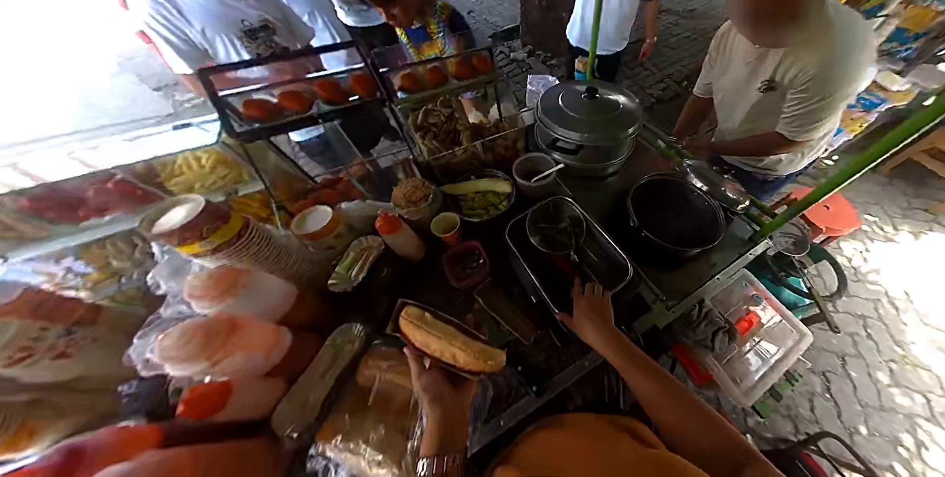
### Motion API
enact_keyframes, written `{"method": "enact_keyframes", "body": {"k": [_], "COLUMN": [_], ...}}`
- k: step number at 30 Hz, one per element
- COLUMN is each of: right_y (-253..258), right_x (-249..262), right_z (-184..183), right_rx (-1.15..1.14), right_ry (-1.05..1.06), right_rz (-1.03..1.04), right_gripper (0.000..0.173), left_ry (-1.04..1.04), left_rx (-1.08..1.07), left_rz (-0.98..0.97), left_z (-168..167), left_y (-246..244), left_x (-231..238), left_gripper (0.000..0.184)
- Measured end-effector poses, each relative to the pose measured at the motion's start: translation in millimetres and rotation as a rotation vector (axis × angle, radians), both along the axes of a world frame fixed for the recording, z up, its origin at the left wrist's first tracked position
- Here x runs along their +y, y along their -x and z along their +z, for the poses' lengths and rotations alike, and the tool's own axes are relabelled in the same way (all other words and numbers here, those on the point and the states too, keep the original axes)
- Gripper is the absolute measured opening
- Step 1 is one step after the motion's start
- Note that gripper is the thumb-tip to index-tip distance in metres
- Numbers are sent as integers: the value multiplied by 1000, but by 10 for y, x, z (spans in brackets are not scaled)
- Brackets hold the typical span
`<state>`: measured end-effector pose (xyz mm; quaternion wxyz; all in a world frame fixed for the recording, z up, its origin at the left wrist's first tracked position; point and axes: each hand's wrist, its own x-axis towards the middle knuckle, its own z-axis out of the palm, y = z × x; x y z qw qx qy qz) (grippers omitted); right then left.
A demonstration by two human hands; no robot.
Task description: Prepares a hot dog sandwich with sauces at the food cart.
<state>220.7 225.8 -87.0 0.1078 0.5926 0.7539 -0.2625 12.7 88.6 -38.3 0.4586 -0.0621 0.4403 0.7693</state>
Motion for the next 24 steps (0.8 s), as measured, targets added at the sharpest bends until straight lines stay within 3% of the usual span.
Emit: {"method": "enact_keyframes", "body": {"k": [4,7,10,14,17,22,24], "right_y": [70,87,91,-35,-335,-792,-858], "right_x": [-11,74,165,160,95,-38,-81], "right_z": [45,86,208,402,500,474,491], "right_rx": [-16,-28,-30,13,287,852,897], "right_ry": [34,52,62,-17,-97,-4,4], "right_rz": [4,-35,-105,-140,-156,-201,-112], "right_gripper": [79,87,86,74,67,80,79], "left_ry": [-63,-126,-61,-68,-102,-129,-162], "left_rx": [-87,-58,-19,-24,-5,-83,-71], "left_rz": [30,17,37,79,60,50,58], "left_z": [-1,-36,26,21,-31,-47,-54], "left_y": [20,9,-48,-65,-50,46,94], "left_x": [-37,-51,-7,19,19,2,0], "left_gripper": [74,76,73,69,77,83,83]}}
